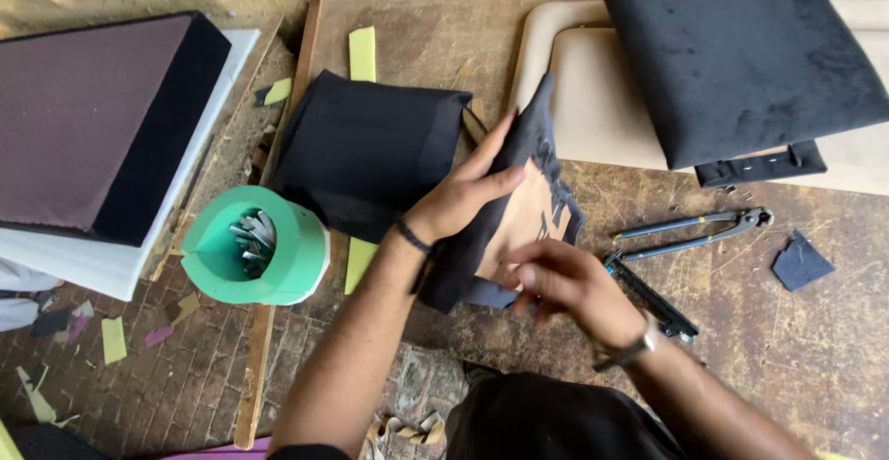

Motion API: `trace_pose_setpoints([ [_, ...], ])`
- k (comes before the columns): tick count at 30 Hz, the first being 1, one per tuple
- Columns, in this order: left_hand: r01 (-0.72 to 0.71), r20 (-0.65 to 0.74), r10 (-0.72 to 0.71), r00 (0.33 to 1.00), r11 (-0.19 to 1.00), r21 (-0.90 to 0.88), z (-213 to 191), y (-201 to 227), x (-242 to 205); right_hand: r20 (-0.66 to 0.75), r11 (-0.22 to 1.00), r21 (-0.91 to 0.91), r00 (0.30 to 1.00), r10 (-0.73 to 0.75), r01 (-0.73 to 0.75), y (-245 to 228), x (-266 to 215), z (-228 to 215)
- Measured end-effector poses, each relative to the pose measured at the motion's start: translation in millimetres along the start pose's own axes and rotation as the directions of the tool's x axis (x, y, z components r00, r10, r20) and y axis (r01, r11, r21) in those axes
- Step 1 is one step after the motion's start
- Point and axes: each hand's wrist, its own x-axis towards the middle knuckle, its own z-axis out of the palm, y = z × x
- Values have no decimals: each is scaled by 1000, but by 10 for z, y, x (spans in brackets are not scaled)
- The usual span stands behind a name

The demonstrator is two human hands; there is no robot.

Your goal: The person staples black fabric onto a rectangular wooden frame using a pneumatic staple gun. They repeatedly pull the fabric taut, staple edges, and use pliers to remove excess material. The person works on multiple sides of the frame, adjusting and trimming fabric as needed.

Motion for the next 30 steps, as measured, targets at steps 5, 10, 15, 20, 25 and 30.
trace_pose_setpoints([
  [5,-5,-67,-1,998,996,-93,37,-140,51,-42,990,-24,989,139,-140,-720,130,584],
  [10,-15,-98,1,995,988,-151,-138,-249,-19,-96,989,-97,990,101,-110,-711,208,826],
  [15,11,-166,-31,986,993,-122,-234,-147,-49,-142,1000,8,990,15,-14,-483,349,943],
  [20,-95,-130,99,987,995,35,-227,28,-552,-197,982,138,975,-102,130,-177,349,1006],
  [25,-71,-82,170,982,737,672,-98,299,-787,-271,725,-688,926,-262,4,255,163,-99],
  [30,256,-244,-96,965,553,793,95,642,-1051,-596,427,-751,795,-111,-504,1000,414,-1773],
])
